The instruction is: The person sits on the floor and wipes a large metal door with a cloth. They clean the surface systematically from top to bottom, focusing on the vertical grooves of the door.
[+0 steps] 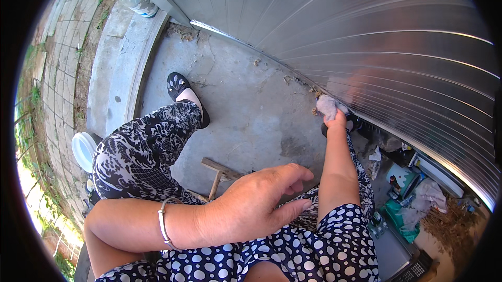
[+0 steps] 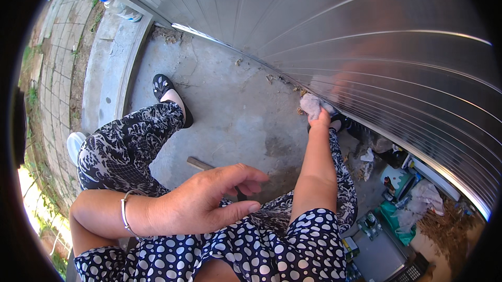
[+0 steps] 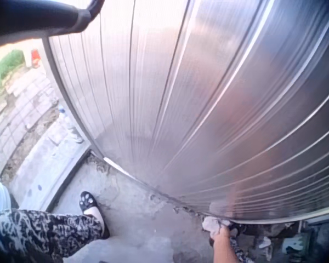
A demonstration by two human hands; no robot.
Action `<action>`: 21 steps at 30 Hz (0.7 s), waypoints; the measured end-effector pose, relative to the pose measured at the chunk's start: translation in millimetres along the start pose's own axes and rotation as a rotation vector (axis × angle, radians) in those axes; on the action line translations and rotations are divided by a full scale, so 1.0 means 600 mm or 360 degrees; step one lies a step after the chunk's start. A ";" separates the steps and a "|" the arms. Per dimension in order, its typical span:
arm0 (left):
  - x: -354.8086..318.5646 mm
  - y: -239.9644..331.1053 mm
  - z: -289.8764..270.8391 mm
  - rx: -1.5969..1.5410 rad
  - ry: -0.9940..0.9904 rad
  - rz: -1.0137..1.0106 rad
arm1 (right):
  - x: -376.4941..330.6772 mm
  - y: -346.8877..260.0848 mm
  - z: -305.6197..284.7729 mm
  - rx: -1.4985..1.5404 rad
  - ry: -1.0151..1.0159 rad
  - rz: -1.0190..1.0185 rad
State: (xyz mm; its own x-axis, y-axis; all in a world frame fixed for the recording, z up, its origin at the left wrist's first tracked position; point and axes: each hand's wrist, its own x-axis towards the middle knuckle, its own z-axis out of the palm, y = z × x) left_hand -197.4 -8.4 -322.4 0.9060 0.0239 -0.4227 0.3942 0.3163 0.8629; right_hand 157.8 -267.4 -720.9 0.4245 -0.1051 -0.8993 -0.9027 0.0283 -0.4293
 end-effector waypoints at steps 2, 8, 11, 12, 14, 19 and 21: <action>0.005 0.003 0.000 0.0009 -0.0013 0.0008 | 0.017 -0.027 -0.050 0.0052 -0.0029 -0.0119; 0.011 0.008 0.004 0.0030 -0.0007 -0.0018 | 0.053 -0.059 -0.098 0.0303 -0.0300 -0.0314; 0.009 0.003 0.004 0.0054 0.0001 0.0030 | 0.042 -0.039 -0.068 0.0268 -0.0245 -0.0336; 0.007 0.002 0.003 0.0065 0.0004 0.0061 | 0.039 -0.033 -0.057 0.0262 -0.0279 -0.0288; 0.002 0.005 0.000 0.0054 0.0006 0.0084 | 0.037 -0.017 -0.035 0.0250 -0.0336 -0.0200; -0.014 0.006 -0.012 0.0024 0.0024 0.0135 | -0.023 0.057 0.088 0.0084 -0.0325 -0.0060; -0.019 0.007 -0.020 0.0016 0.0009 0.0140 | -0.070 0.093 0.151 -0.0046 -0.0365 -0.0050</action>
State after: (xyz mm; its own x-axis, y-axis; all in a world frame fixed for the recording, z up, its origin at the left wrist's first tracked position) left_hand -207.9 4.0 -317.1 0.9362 0.0567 -0.3468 0.3148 0.3035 0.8993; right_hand 96.3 -171.2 -714.8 0.4542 0.1236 -0.8823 -0.8891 -0.0004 -0.4578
